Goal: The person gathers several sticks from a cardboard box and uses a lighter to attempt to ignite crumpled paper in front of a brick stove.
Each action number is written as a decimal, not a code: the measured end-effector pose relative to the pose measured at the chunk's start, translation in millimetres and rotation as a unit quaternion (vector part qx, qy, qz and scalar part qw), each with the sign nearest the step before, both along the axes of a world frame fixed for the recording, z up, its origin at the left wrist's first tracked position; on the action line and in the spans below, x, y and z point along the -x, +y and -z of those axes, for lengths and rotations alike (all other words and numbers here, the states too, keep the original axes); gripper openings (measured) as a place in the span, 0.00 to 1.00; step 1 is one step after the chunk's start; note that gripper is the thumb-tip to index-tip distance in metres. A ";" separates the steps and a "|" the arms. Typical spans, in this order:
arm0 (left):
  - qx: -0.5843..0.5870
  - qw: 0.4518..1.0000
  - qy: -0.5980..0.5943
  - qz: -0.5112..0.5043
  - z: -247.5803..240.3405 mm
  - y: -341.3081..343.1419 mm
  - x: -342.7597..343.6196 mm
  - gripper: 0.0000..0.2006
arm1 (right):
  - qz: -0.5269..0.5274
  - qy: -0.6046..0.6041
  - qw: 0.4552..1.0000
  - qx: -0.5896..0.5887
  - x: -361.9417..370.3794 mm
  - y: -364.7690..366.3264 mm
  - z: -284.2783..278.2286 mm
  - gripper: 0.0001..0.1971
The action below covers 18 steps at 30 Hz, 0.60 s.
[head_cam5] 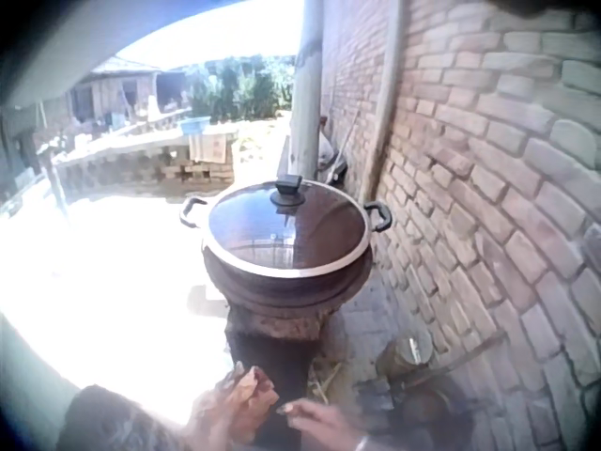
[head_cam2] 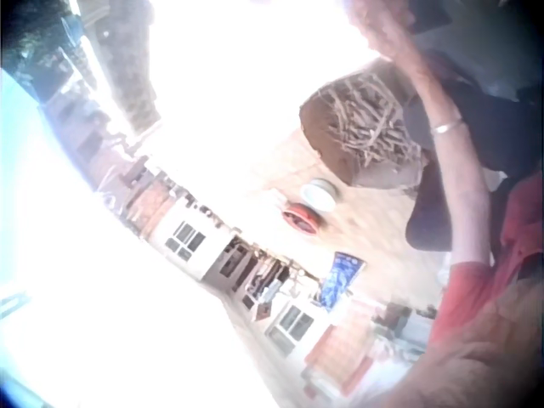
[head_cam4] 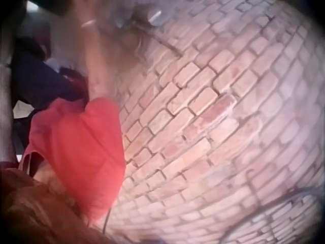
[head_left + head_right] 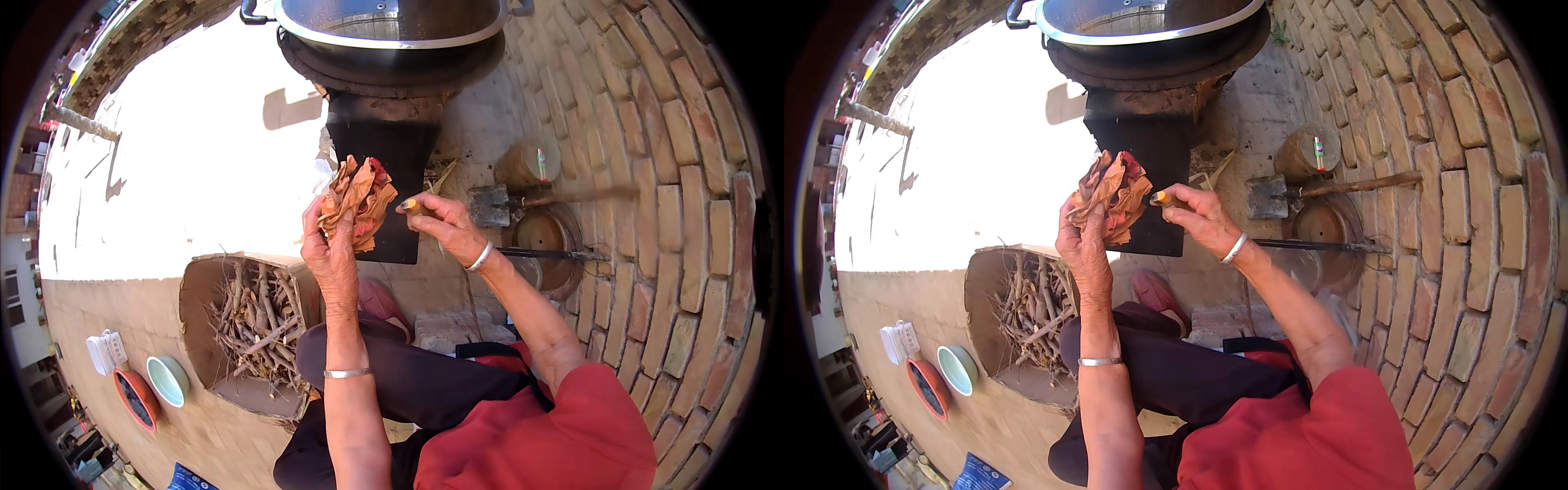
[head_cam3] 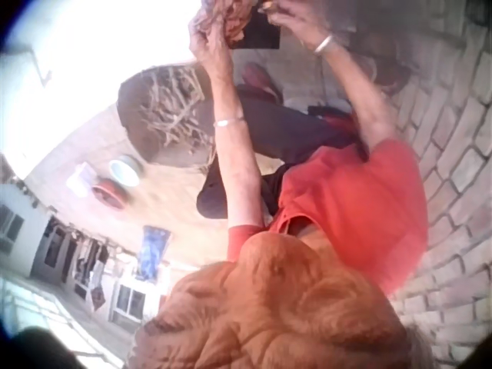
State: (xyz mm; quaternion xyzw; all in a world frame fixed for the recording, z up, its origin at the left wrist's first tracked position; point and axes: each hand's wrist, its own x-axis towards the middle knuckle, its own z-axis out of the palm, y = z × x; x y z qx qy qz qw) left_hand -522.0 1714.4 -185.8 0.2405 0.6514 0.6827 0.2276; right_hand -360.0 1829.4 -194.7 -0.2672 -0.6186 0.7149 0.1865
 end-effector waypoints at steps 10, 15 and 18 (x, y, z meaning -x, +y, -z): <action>-0.004 1.000 0.003 -0.007 25.0 24.3 12.7 0.16 | 0.057 -0.062 0.993 0.081 30.0 21.4 26.1 0.10; 0.004 0.998 0.058 -0.026 31.2 33.3 15.3 0.17 | 0.123 -0.086 0.985 0.081 54.0 26.0 21.6 0.22; 0.014 0.992 0.122 -0.030 27.4 37.8 14.4 0.17 | 0.159 -0.084 0.983 0.030 72.5 24.0 4.0 0.30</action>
